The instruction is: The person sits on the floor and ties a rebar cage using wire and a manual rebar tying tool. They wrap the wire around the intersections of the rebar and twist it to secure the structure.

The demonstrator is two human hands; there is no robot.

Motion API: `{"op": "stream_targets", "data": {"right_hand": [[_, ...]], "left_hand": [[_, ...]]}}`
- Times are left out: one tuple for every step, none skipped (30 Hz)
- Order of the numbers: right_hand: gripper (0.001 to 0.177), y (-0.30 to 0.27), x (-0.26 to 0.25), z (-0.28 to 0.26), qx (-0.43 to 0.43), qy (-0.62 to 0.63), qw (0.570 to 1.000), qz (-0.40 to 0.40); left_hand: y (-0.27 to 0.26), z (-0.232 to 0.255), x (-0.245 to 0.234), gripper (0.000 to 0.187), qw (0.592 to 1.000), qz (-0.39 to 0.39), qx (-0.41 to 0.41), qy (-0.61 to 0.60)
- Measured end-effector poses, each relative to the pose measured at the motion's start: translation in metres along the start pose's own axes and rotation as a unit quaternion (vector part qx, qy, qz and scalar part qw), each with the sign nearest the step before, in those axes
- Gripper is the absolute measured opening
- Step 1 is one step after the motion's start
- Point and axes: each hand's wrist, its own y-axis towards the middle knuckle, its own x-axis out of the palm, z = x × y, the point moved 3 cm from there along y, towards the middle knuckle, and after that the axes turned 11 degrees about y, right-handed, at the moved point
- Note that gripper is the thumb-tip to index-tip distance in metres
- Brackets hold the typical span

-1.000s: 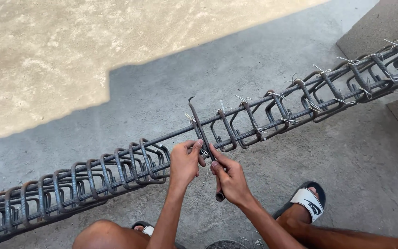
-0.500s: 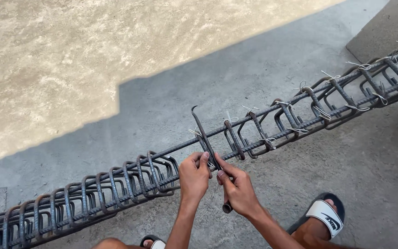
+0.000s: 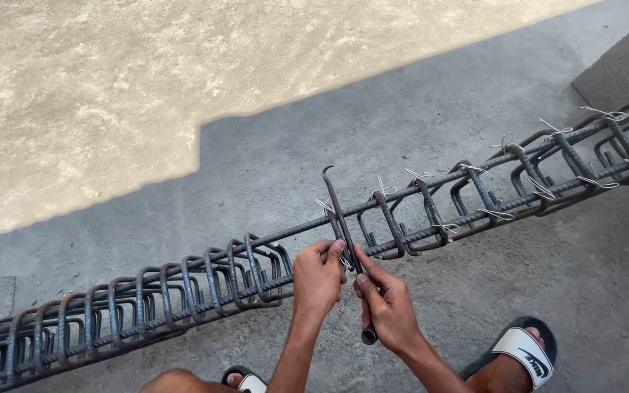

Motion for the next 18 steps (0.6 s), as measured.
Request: {"op": "stream_targets", "data": {"right_hand": [[0.055,0.004,-0.001,0.0,-0.011,0.003,1.0,-0.003],[0.055,0.001,-0.001,0.0,-0.009,0.002,1.0,-0.004],[0.055,0.0,-0.001,-0.002,-0.013,-0.006,1.0,0.0],[0.055,-0.001,0.0,-0.005,-0.017,-0.014,1.0,0.005],[0.055,0.002,-0.003,-0.008,-0.021,-0.015,1.0,0.008],[0.055,0.004,-0.006,-0.011,-0.046,-0.004,0.999,0.005],[0.055,-0.002,-0.009,-0.01,-0.063,0.005,0.998,0.004],[0.055,-0.009,-0.013,-0.014,-0.058,0.002,0.998,0.007],[0.055,-0.01,-0.015,-0.023,-0.092,-0.006,0.996,0.011],[0.055,-0.011,-0.016,-0.032,-0.126,-0.014,0.992,0.015],[0.055,-0.011,-0.02,-0.041,-0.134,-0.016,0.991,0.014],[0.054,-0.012,-0.023,-0.05,-0.173,-0.015,0.985,0.01],[0.054,-0.024,-0.028,-0.055,-0.201,-0.015,0.979,0.013],[0.054,-0.031,-0.031,-0.063,-0.197,-0.017,0.98,0.019],[0.052,-0.034,-0.034,-0.075,-0.246,-0.015,0.968,0.042],[0.051,-0.038,-0.036,-0.088,-0.293,-0.012,0.954,0.065],[0.051,-0.039,-0.047,-0.091,-0.299,-0.013,0.952,0.064],[0.053,-0.042,-0.059,-0.094,-0.322,0.001,0.944,0.067]], "left_hand": [[0.0,0.006,-0.003,0.027,0.999,-0.022,-0.003,-0.026],[-0.002,0.004,-0.005,0.027,0.999,-0.022,-0.005,-0.028],[-0.002,0.005,-0.007,0.028,0.999,-0.036,0.003,-0.019],[-0.003,0.007,-0.01,0.029,0.999,-0.049,0.011,-0.01],[-0.007,0.015,-0.016,0.029,0.998,-0.052,0.016,-0.01],[-0.011,0.022,-0.022,0.037,0.999,-0.038,0.015,0.013],[-0.021,0.023,-0.028,0.05,0.999,-0.026,0.006,0.034],[-0.031,0.025,-0.032,0.05,0.999,-0.03,0.002,0.033],[-0.038,0.033,-0.041,0.047,0.998,0.0,0.02,0.059],[-0.046,0.041,-0.05,0.045,0.995,0.031,0.038,0.084],[-0.046,0.038,-0.054,0.045,0.995,0.033,0.045,0.081],[-0.047,0.036,-0.06,0.038,0.986,0.072,0.078,0.126],[-0.054,0.027,-0.064,0.036,0.974,0.103,0.102,0.173],[-0.057,0.02,-0.066,0.036,0.975,0.096,0.1,0.173],[-0.058,0.017,-0.07,0.034,0.973,0.105,0.124,0.162],[-0.06,0.014,-0.074,0.034,0.971,0.114,0.149,0.151],[-0.057,0.008,-0.075,0.034,0.97,0.116,0.154,0.148],[-0.055,0.002,-0.073,0.04,0.963,0.1,0.153,0.199]]}}
